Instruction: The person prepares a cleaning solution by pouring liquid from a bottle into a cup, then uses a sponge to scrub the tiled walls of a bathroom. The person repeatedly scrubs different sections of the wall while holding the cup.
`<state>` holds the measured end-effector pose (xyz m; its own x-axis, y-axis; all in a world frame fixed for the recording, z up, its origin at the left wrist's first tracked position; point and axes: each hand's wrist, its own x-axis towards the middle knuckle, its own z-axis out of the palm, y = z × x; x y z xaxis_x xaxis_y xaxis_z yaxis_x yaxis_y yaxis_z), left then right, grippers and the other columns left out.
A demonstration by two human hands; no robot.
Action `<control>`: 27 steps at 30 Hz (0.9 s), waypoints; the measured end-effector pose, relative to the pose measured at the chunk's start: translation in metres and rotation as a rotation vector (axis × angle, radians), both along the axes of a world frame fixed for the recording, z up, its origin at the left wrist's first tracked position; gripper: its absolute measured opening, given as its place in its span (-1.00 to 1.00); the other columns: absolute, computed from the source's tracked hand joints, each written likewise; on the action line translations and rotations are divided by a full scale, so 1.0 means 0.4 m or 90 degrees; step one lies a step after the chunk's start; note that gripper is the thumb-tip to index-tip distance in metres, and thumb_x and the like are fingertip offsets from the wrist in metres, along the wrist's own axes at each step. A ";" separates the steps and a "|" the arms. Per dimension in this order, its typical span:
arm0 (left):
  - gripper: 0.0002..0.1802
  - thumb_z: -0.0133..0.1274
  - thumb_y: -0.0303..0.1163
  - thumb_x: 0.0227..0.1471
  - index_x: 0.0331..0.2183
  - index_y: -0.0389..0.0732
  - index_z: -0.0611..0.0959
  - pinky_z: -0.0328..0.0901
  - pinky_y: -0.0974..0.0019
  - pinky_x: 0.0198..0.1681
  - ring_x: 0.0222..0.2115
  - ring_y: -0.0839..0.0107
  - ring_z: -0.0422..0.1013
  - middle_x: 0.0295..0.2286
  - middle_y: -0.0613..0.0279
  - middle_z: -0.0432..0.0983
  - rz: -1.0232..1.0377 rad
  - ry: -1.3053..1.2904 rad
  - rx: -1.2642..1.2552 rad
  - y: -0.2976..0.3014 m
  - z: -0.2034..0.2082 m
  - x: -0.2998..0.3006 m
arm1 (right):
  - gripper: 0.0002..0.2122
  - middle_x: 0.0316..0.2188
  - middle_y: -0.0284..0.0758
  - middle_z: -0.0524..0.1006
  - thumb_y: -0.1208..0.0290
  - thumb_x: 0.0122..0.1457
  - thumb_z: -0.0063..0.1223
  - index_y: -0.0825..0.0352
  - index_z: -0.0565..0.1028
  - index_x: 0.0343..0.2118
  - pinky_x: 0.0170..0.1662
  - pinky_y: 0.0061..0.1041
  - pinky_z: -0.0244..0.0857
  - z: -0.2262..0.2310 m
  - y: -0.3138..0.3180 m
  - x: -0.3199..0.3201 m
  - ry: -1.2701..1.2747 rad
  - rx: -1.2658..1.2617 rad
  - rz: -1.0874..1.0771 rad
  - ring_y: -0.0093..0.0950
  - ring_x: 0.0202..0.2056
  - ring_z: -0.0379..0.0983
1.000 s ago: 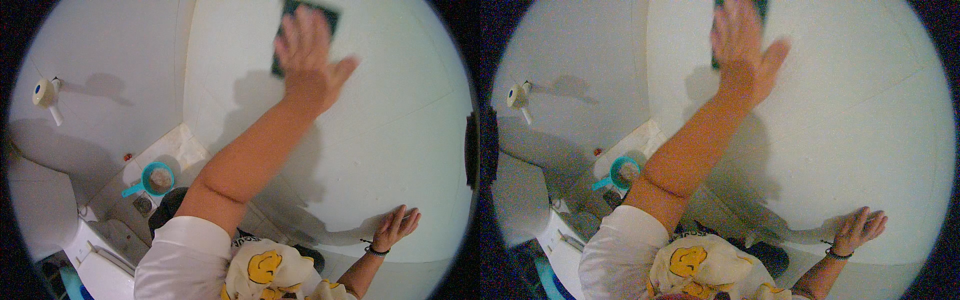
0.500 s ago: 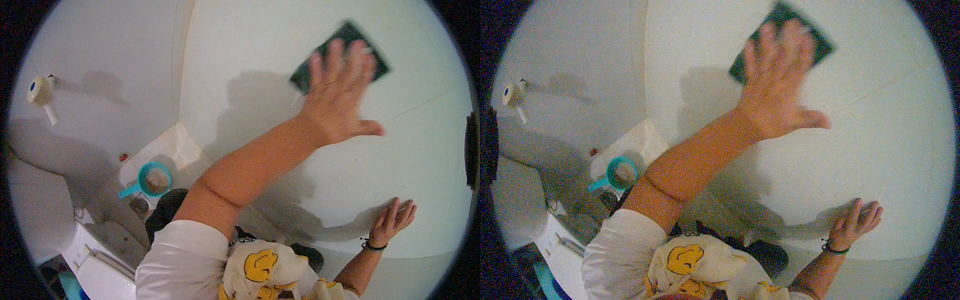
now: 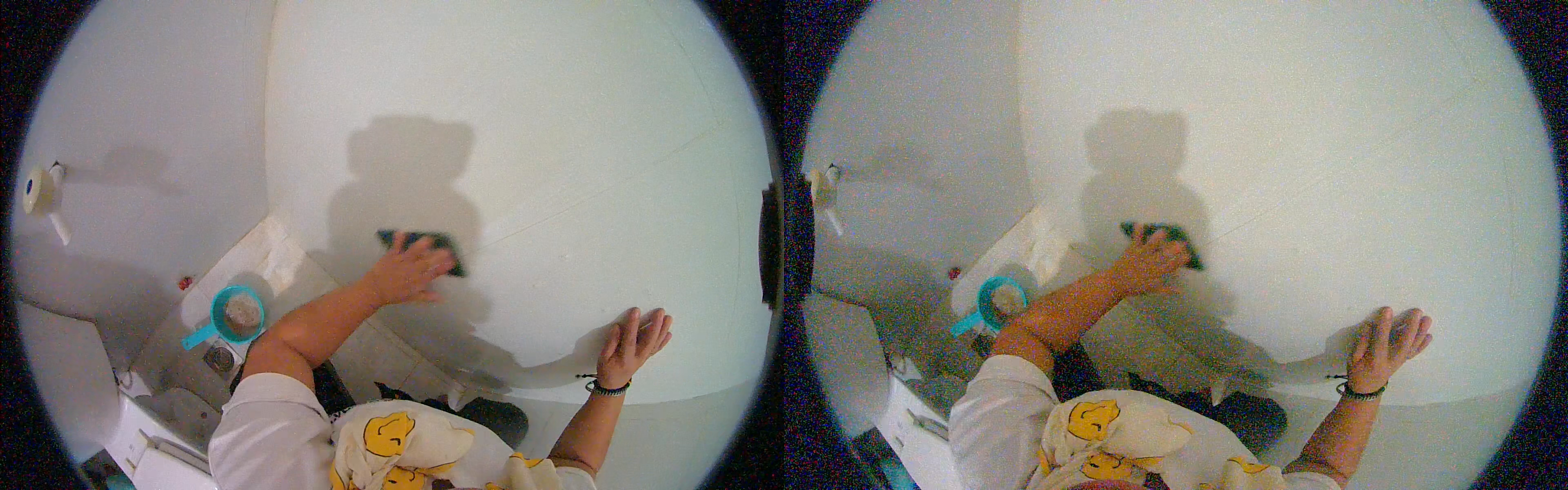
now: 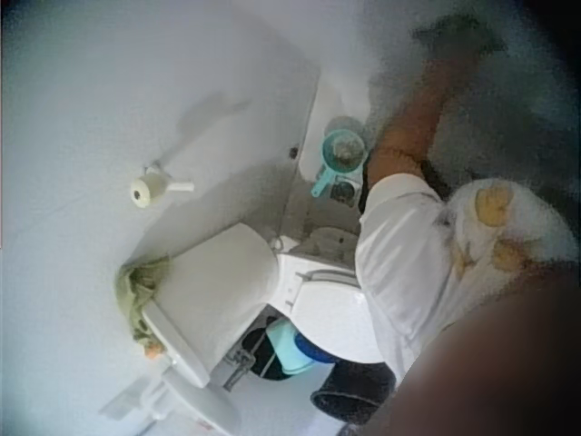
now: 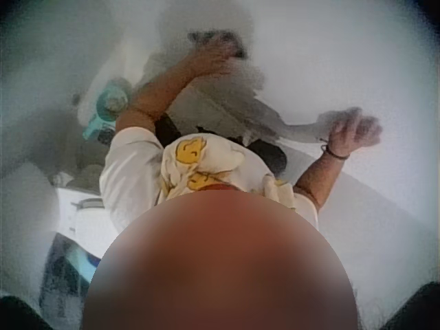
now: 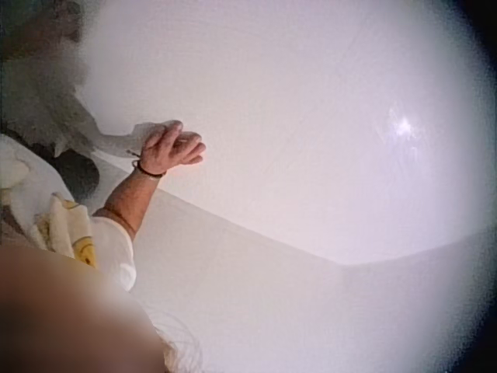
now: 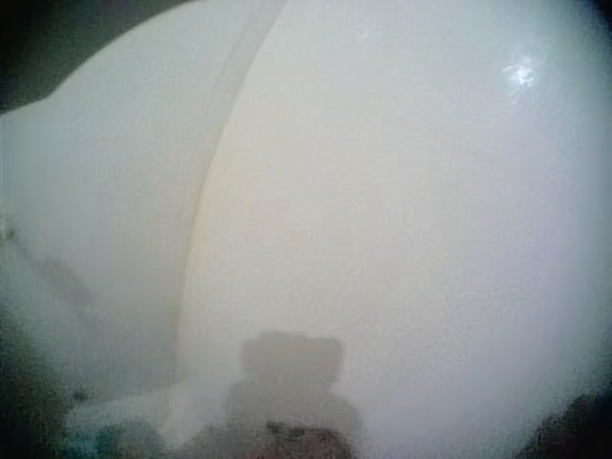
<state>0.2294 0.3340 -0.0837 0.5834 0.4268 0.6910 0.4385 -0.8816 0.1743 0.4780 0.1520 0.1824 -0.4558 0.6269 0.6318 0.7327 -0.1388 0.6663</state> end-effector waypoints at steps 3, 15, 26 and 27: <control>-0.09 -0.03 0.24 -0.48 -0.02 0.06 0.21 -0.07 -0.12 -0.11 0.00 0.30 -0.04 0.00 0.41 0.03 -0.001 -0.068 0.196 0.062 0.448 0.010 | -0.70 0.01 -0.09 0.11 0.24 0.02 -0.16 0.19 0.37 -0.17 0.08 -0.10 -0.38 -0.026 0.032 0.030 0.003 0.004 -0.007 -0.10 0.08 -0.10; -0.22 0.01 0.12 -0.36 -0.05 0.05 0.24 0.02 -0.16 -0.13 -0.01 0.31 -0.01 -0.02 0.44 0.06 -0.066 0.109 -0.041 0.026 0.179 0.010 | -0.69 0.03 -0.08 0.08 0.24 0.00 -0.15 0.14 0.36 -0.15 0.08 -0.09 -0.39 -0.008 0.029 -0.011 0.007 -0.025 -0.014 -0.11 0.08 -0.12; -0.09 -0.07 0.23 -0.41 -0.01 -0.04 0.18 -0.12 -0.09 -0.03 0.04 0.28 -0.07 0.03 0.36 -0.01 -0.023 -0.113 0.270 0.005 0.571 0.025 | -0.69 0.02 -0.08 0.09 0.29 0.00 -0.14 0.14 0.35 -0.14 0.08 -0.11 -0.37 -0.017 0.006 -0.066 0.054 -0.041 0.003 -0.10 0.08 -0.10; -0.11 -0.11 0.25 -0.38 -0.02 -0.05 0.21 -0.13 -0.08 -0.02 0.04 0.29 -0.07 0.01 0.35 0.04 -0.001 -0.212 0.328 0.018 0.662 0.025 | -0.70 0.04 -0.09 0.06 0.30 0.02 -0.17 0.17 0.36 -0.14 0.08 -0.12 -0.30 -0.012 -0.001 -0.072 0.067 -0.044 0.022 -0.11 0.07 -0.09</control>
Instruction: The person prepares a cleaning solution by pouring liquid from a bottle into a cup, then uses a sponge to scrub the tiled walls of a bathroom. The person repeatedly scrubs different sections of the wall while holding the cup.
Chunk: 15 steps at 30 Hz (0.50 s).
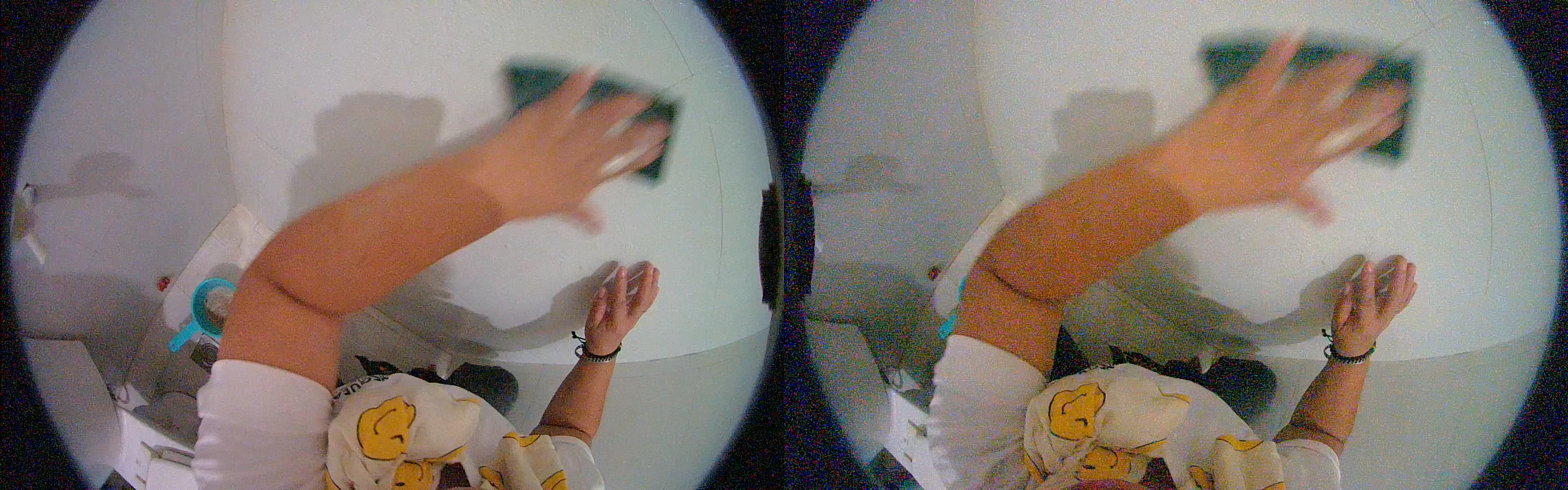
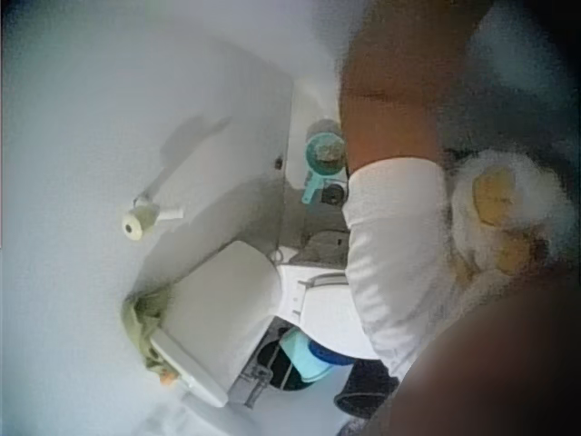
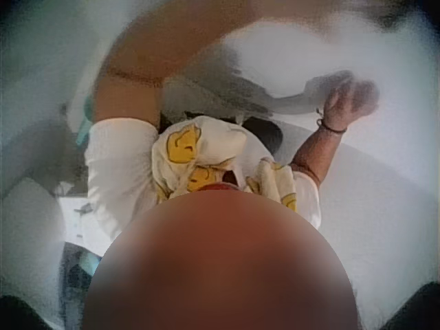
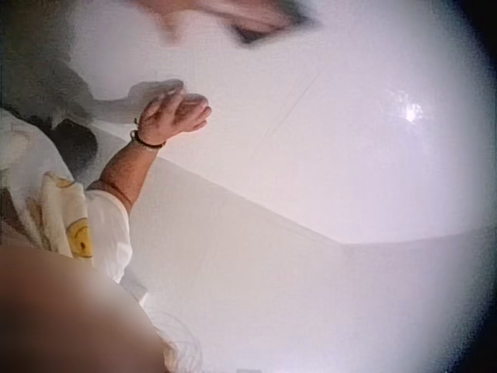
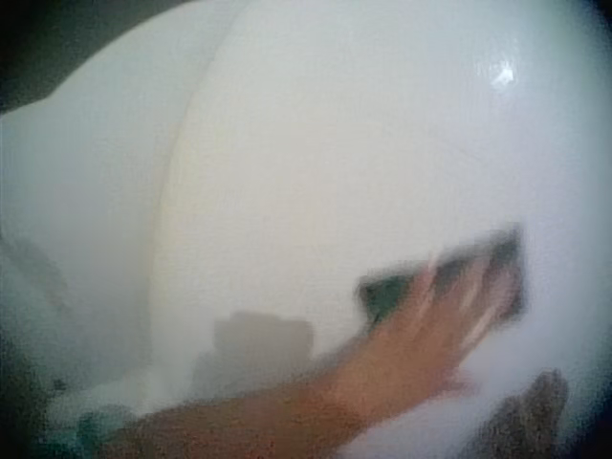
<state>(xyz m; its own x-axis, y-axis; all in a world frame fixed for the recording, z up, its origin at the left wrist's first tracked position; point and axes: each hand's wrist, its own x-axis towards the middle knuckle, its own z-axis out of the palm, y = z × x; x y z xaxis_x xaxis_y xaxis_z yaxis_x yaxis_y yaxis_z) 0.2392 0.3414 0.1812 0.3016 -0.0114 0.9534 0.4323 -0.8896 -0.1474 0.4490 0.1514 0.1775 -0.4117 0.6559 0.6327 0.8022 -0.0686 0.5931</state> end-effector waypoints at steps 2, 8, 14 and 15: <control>-0.17 -0.09 0.21 -0.35 -0.05 -0.07 0.26 -0.10 -0.05 -0.03 0.03 0.32 -0.05 -0.01 0.36 0.09 0.045 -0.130 0.075 0.023 0.137 -0.027 | -0.70 0.04 -0.09 0.04 0.28 0.04 -0.19 0.20 0.35 -0.14 0.07 -0.12 -0.24 0.022 -0.008 -0.024 0.018 0.052 0.038 -0.11 0.07 -0.08; -0.07 -0.03 0.18 -0.39 0.03 -0.03 0.11 0.03 -0.08 -0.11 0.04 0.30 -0.06 0.02 0.35 0.02 -0.101 0.242 0.039 -0.110 -0.300 -0.011 | -0.66 0.05 -0.06 0.00 0.26 0.09 -0.23 0.21 0.26 -0.06 0.06 -0.16 -0.17 -0.033 -0.156 -0.066 0.037 0.141 0.018 -0.13 0.07 -0.08; -0.16 0.04 -0.09 -0.27 0.04 0.16 0.01 -0.03 0.06 0.02 0.02 0.37 0.03 0.03 0.36 -0.01 -0.247 0.684 -0.427 -0.045 -0.788 0.047 | -0.68 0.04 -0.05 0.02 0.32 0.08 -0.24 0.23 0.28 -0.08 0.06 -0.15 -0.18 -0.012 -0.084 0.020 0.041 0.142 0.043 -0.11 0.08 -0.10; -0.16 0.05 -0.08 -0.28 0.04 0.16 0.02 -0.03 0.06 0.01 0.02 0.36 0.03 0.03 0.36 0.00 -0.251 0.663 -0.379 -0.034 -0.769 0.042 | -0.68 0.04 -0.05 0.02 0.32 0.08 -0.23 0.24 0.29 -0.08 0.06 -0.14 -0.18 -0.012 -0.078 0.022 0.042 0.144 0.034 -0.11 0.08 -0.10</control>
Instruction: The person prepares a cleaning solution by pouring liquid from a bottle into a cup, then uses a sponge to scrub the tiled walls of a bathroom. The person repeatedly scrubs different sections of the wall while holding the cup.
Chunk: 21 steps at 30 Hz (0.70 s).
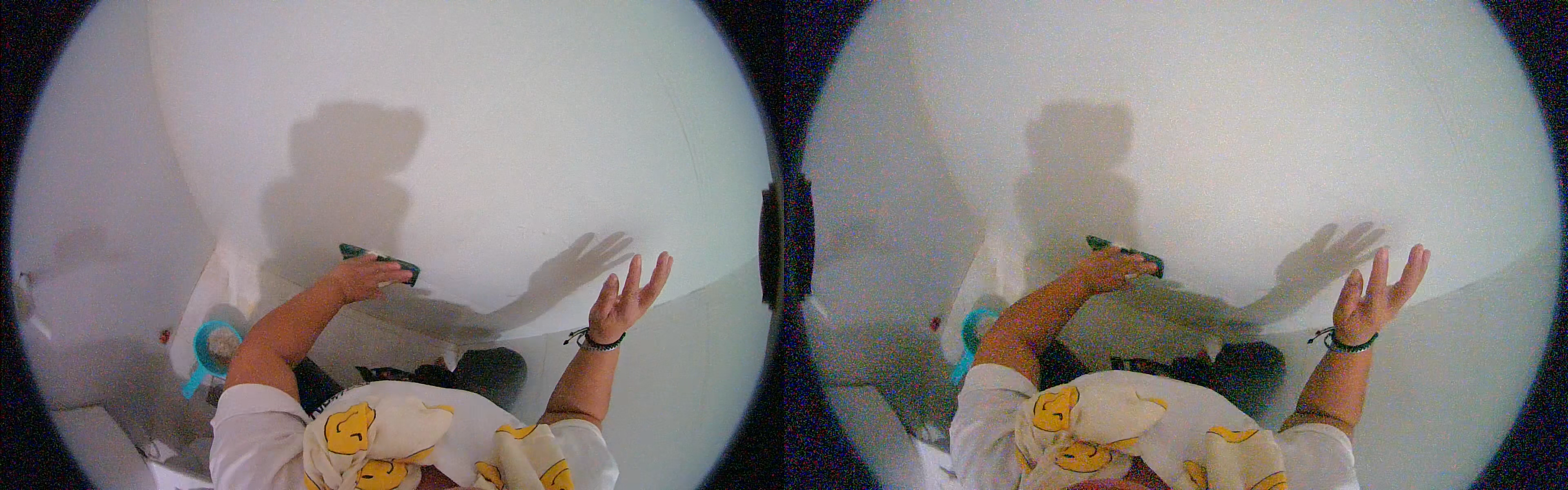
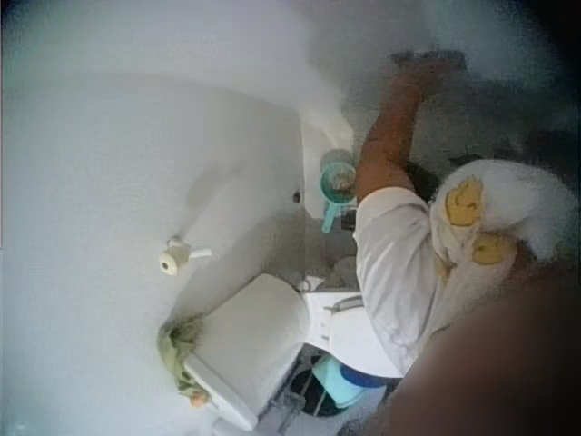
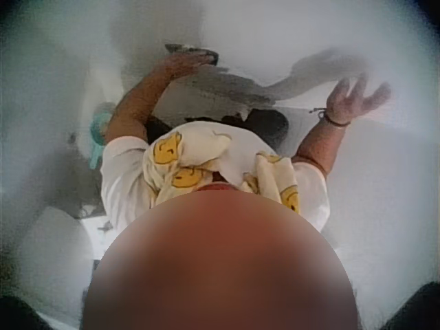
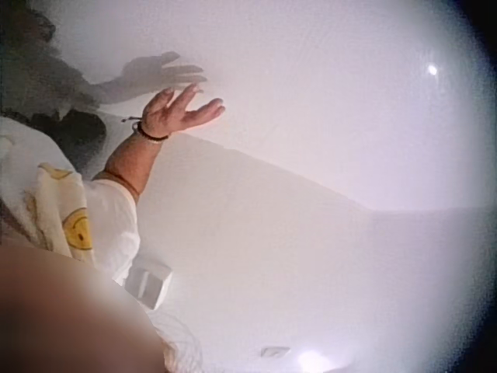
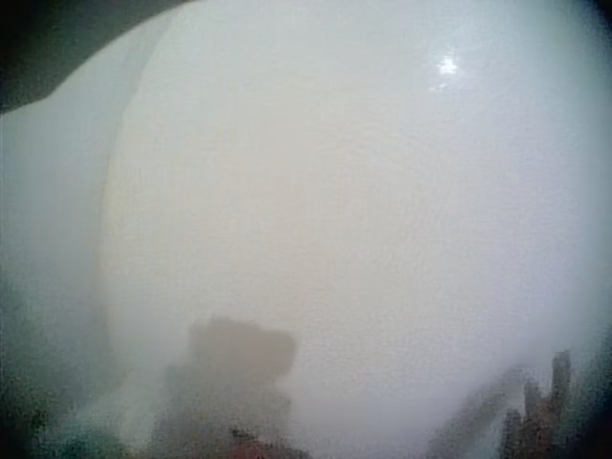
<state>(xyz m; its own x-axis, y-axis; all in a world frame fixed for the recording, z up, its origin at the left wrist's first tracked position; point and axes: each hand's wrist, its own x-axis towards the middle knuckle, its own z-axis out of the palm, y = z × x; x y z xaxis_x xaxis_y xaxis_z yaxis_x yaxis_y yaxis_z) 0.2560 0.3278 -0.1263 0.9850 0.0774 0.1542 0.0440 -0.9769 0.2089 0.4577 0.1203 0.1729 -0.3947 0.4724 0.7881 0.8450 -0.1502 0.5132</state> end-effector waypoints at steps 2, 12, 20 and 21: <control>-0.13 0.06 -0.07 -0.32 0.05 0.14 0.02 -0.04 0.06 0.01 0.02 0.36 0.02 0.03 0.33 0.01 0.015 -0.062 0.014 0.002 0.122 0.023 | -0.68 0.04 -0.05 0.03 0.33 0.07 -0.22 0.26 0.29 -0.09 0.06 -0.16 -0.18 -0.008 -0.009 0.025 0.010 0.015 -0.025 -0.11 0.07 -0.09; -0.02 0.01 0.15 -0.45 0.03 -0.04 0.08 -0.04 0.06 -0.05 0.00 0.39 0.00 -0.01 0.37 0.05 0.143 -0.509 0.305 -0.044 0.591 0.381 | -0.66 0.03 -0.04 0.06 0.33 0.04 -0.15 0.35 0.32 -0.12 0.06 -0.21 -0.16 -0.131 -0.164 0.298 0.053 0.088 -0.097 -0.17 0.06 -0.04; -0.24 0.05 -0.32 -0.25 0.02 0.04 0.10 0.11 0.21 -0.03 -0.02 0.31 0.10 0.01 0.38 0.05 -0.072 0.046 -0.115 -0.253 -0.238 0.561 | -0.68 0.04 -0.05 0.04 0.36 0.03 -0.16 0.34 0.33 -0.13 0.07 -0.23 -0.19 -0.220 -0.280 0.459 0.050 0.063 -0.116 -0.15 0.08 -0.08; -0.23 0.05 -0.30 -0.25 0.02 0.06 0.09 0.10 0.20 -0.03 -0.02 0.31 0.10 0.01 0.36 0.06 -0.078 0.017 -0.096 -0.237 -0.211 0.522 | -0.68 0.04 -0.05 0.04 0.36 0.03 -0.17 0.34 0.33 -0.13 0.07 -0.22 -0.19 -0.208 -0.268 0.425 0.054 0.065 -0.126 -0.15 0.08 -0.09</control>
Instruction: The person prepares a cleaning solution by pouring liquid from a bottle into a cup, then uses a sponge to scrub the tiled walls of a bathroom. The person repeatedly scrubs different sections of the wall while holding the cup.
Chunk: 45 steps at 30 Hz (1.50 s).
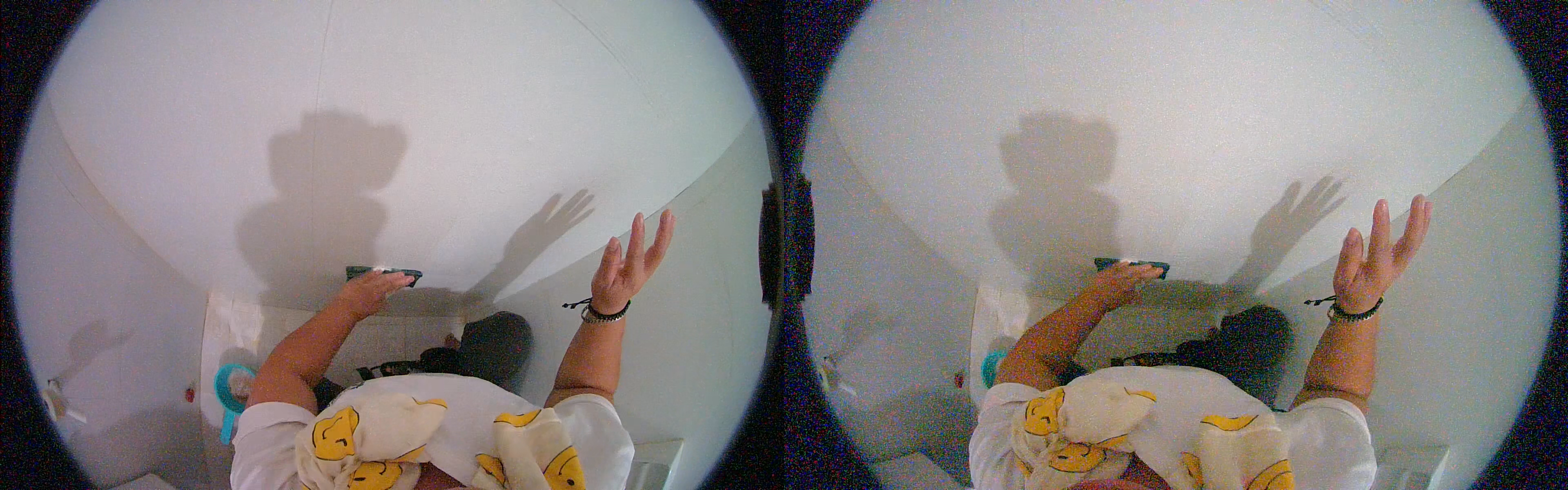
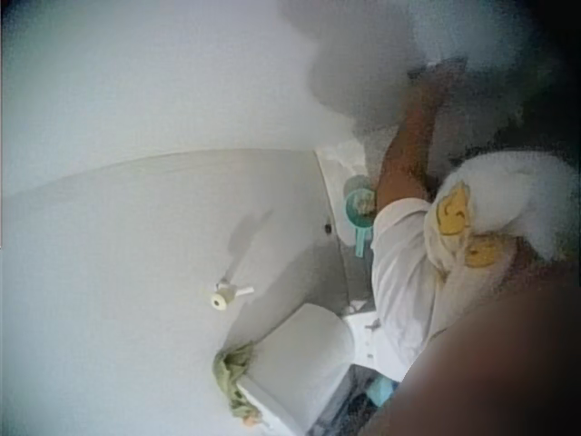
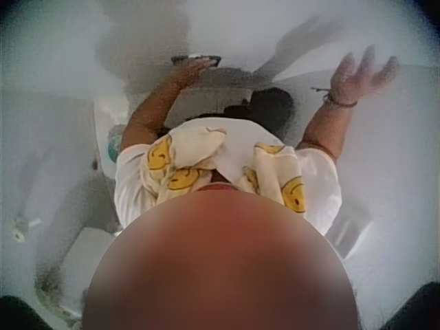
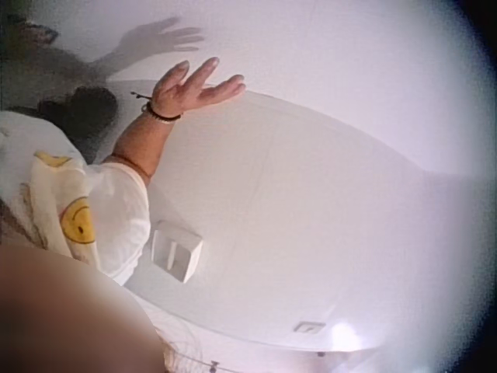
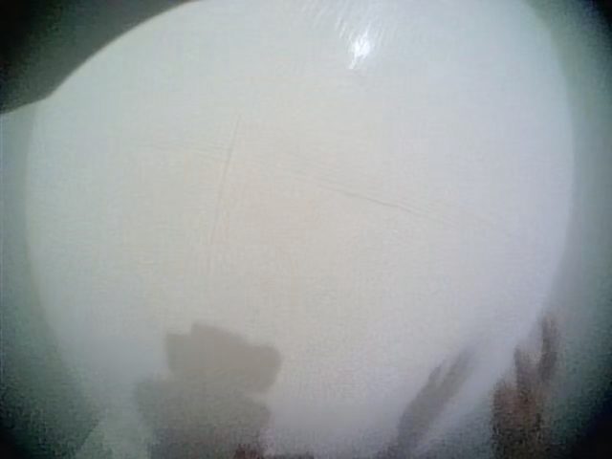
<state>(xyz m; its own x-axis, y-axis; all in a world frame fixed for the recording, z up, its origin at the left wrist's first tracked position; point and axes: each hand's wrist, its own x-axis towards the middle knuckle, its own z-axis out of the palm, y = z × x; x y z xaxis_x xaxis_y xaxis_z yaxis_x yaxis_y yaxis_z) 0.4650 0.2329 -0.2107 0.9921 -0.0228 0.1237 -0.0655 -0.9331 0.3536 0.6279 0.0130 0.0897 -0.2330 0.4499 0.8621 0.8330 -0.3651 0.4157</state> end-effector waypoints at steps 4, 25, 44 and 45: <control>-0.09 0.12 -0.14 -0.35 0.05 0.05 0.03 0.07 0.10 -0.03 -0.03 0.27 0.11 -0.01 0.25 0.09 0.059 -0.237 0.066 0.073 0.322 -0.018 | -0.67 0.04 -0.04 0.04 0.35 0.03 -0.16 0.35 0.33 -0.13 0.08 -0.21 -0.21 0.055 0.041 -0.050 -0.013 0.016 -0.015 -0.14 0.07 -0.08; -0.15 0.06 -0.30 -0.26 0.06 -0.02 -0.02 -0.06 0.12 0.05 0.03 0.32 0.00 0.04 0.26 -0.02 -0.061 -0.119 0.010 0.105 0.368 -0.010 | -0.67 0.03 -0.04 0.06 0.34 0.01 -0.14 0.33 0.34 -0.14 0.07 -0.21 -0.20 0.075 0.100 -0.146 0.028 0.065 -0.061 -0.14 0.07 -0.07; -0.32 -0.13 -0.57 -0.20 0.02 -0.04 0.09 0.07 0.21 0.00 -0.04 0.24 0.13 0.02 0.24 0.04 -0.100 -0.107 -0.054 0.045 0.040 0.119 | -0.66 0.05 -0.04 0.03 0.35 0.03 -0.17 0.35 0.32 -0.12 0.08 -0.26 -0.22 0.051 0.065 -0.089 0.043 0.095 -0.057 -0.17 0.08 -0.08; -0.32 -0.11 -0.54 -0.20 0.02 -0.04 0.09 0.06 0.21 0.01 -0.03 0.25 0.12 0.02 0.25 0.03 -0.111 -0.083 -0.062 0.043 0.095 0.116 | -0.66 0.05 -0.05 0.03 0.33 0.03 -0.17 0.35 0.31 -0.11 0.08 -0.26 -0.22 0.042 0.055 -0.081 0.047 0.094 -0.069 -0.17 0.08 -0.08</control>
